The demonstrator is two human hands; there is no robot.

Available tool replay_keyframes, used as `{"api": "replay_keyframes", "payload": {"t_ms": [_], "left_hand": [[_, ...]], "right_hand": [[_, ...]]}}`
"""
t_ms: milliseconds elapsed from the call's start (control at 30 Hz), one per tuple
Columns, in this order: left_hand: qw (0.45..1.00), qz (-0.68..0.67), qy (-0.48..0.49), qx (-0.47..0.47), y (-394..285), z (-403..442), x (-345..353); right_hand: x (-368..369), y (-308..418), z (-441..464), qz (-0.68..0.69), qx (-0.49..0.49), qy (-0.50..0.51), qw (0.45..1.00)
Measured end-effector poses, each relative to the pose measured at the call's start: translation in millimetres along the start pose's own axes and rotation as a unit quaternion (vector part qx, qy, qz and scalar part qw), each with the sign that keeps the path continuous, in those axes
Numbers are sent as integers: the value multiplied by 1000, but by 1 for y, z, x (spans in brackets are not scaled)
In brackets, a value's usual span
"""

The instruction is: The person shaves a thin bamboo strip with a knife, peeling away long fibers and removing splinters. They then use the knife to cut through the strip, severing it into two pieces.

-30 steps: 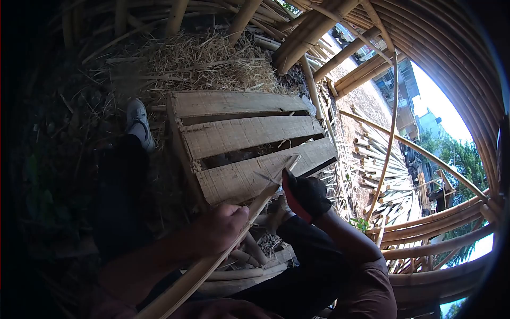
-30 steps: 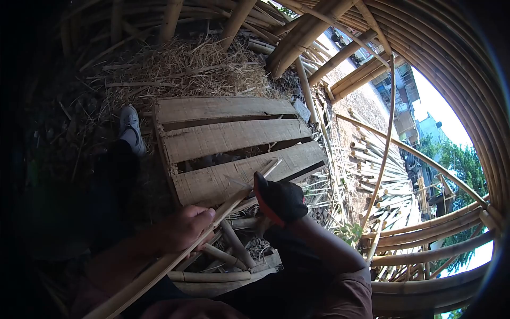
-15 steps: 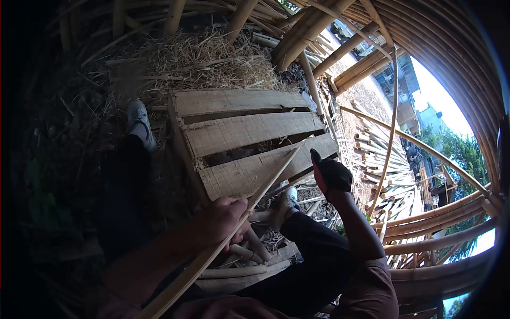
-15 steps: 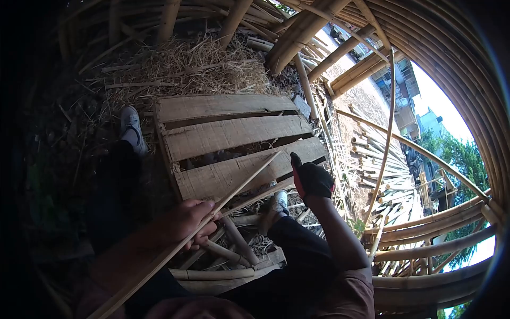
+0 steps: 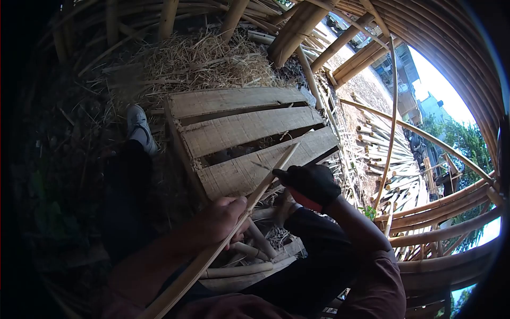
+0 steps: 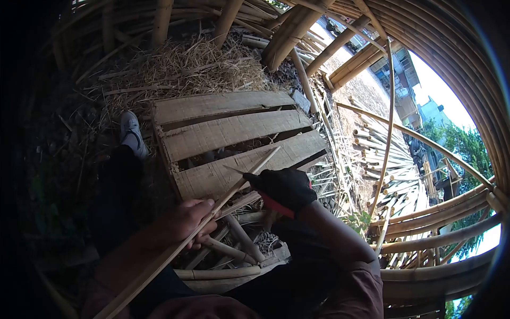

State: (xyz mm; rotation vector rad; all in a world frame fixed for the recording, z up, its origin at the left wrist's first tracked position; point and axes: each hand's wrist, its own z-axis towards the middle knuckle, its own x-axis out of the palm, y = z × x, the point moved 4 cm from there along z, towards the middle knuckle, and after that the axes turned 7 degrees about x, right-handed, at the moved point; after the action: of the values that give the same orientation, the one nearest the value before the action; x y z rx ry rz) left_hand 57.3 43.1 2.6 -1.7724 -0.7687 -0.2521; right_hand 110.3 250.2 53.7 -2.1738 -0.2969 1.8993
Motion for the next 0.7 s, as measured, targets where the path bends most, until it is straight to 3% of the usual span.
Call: {"api": "replay_keyframes", "payload": {"t_ms": [33, 100, 200, 300, 333, 433, 467, 567, 633, 700], "left_hand": [[1000, 11, 0, 4, -1, -1, 0], [999, 39, -4, 5, 1, -1, 0], [996, 88, -21, 2, -1, -4, -1], [994, 109, -29, -7, -1, -7, -1], [993, 113, -32, 2, -2, -6, -1], [995, 99, -15, 11, -1, -5, -1], [995, 102, -14, 12, -2, -6, 0], [992, 117, -31, 21, -3, -4, 0], [990, 134, -35, 24, 2, -2, -3], [992, 119, -32, 7, -2, -4, -2]], "right_hand": [[10, -19, 4, 53, 12, -17, 998], [26, -32, 11, 38, 84, 56, 994], [1, 11, -10, 17, -30, 30, 999], [12, 2, -8, 144, -59, -11, 988], [14, -3, -6, 125, -39, 23, 991], [19, -28, 2, 48, 10, -3, 999], [21, -37, 7, 91, 42, 26, 995], [8, -13, -2, 11, 2, 70, 997], [-5, 12, -15, 197, -95, -120, 968], [16, -8, -3, 175, -39, -38, 983]]}}
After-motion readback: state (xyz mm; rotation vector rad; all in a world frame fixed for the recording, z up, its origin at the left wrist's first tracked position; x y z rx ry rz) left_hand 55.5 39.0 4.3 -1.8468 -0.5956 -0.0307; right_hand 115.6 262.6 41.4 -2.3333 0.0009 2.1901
